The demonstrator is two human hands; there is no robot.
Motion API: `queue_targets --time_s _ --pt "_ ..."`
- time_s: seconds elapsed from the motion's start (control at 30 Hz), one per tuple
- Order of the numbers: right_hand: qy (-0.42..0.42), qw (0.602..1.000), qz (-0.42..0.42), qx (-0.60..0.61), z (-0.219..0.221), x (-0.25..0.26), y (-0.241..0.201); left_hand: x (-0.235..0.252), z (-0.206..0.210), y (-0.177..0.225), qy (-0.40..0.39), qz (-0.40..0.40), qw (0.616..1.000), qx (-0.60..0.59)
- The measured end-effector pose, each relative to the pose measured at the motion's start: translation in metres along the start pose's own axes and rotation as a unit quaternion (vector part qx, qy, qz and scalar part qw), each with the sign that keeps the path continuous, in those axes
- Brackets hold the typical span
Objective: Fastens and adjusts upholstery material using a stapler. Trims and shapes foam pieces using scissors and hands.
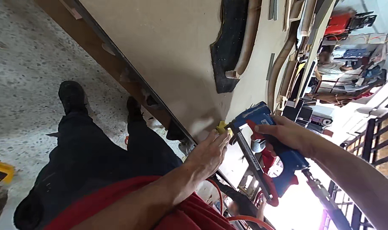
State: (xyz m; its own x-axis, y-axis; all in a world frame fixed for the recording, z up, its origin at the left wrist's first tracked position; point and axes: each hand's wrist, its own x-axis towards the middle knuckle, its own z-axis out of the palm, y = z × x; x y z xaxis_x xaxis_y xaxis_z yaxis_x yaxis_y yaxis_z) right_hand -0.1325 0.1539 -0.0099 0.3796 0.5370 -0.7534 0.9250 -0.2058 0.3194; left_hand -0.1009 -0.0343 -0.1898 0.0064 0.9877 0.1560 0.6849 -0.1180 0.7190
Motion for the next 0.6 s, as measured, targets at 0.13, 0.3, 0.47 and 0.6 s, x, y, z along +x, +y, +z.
queue_targets --time_s 0.13,0.3,0.47,0.6 --pt "-0.011 1.000 -0.007 0.001 -0.005 0.004 0.002 -0.008 0.001 -0.014 -0.008 0.099 0.995 0.020" --pt "-0.040 0.999 0.000 -0.001 -0.011 0.010 -0.003 -0.010 0.006 -0.011 0.005 0.084 0.996 0.044" --pt "-0.041 0.999 0.002 0.006 -0.010 0.012 -0.003 -0.008 0.007 -0.005 0.034 0.044 0.996 0.076" --pt "-0.041 0.999 -0.004 -0.004 -0.011 0.011 -0.006 -0.007 0.010 -0.007 0.046 0.048 0.996 0.065"
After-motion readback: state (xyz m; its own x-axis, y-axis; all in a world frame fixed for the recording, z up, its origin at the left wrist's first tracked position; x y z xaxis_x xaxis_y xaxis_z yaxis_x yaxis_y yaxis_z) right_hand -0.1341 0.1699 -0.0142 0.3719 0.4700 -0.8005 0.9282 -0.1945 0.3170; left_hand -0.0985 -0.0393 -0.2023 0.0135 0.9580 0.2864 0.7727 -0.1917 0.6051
